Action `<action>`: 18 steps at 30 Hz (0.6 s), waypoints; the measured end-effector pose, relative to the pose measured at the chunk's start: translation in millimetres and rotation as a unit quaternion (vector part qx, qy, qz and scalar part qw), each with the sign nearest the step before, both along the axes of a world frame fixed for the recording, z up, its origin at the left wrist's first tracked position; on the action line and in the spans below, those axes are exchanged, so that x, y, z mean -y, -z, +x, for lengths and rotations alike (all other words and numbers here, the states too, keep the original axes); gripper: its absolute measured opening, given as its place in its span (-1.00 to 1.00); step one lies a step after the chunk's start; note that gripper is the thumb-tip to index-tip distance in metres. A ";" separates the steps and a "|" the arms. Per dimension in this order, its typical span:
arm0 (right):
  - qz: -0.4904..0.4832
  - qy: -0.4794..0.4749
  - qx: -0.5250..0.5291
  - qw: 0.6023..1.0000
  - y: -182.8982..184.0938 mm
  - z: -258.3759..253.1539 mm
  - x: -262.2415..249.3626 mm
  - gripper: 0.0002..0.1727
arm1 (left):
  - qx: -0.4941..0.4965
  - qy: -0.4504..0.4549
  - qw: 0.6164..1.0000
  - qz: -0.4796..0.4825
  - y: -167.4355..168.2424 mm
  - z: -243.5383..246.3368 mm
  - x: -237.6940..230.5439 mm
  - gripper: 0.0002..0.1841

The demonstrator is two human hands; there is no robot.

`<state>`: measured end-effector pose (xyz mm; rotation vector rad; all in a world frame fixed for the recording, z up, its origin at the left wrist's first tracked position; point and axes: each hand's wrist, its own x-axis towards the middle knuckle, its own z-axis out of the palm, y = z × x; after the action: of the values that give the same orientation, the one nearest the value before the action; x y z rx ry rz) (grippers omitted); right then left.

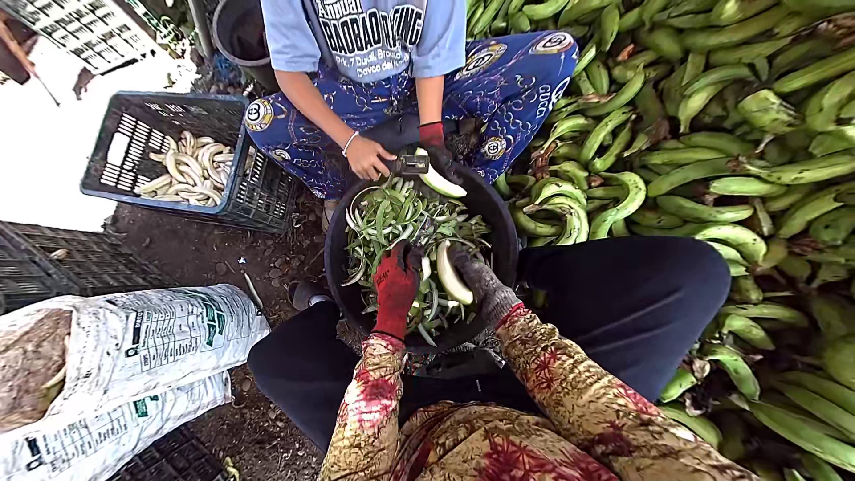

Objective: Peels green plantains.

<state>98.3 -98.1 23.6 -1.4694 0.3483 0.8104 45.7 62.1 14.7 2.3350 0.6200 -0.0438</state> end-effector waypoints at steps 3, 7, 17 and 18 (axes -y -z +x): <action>0.010 0.127 0.008 0.992 12.5 18.6 -8.1 -0.34 | 0.015 0.032 0.999 -0.011 -13.2 -17.6 26.1 -0.54; 0.020 0.247 0.027 0.969 -6.6 28.7 -22.9 -0.26 | 0.054 0.030 0.998 0.028 -14.5 -43.0 51.4 -0.51; 0.013 -0.158 0.124 0.980 7.2 10.1 -9.3 -0.47 | -0.039 0.025 0.999 0.020 -0.2 -1.0 -10.3 -0.53; 0.029 -0.194 0.113 0.974 7.9 11.0 -4.2 -0.46 | -0.047 0.030 0.998 0.021 1.9 3.4 -16.9 -0.51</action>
<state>109.3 -93.9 15.7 -1.5788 -0.1399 0.9410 49.0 79.0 12.8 2.4020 0.6012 -0.1702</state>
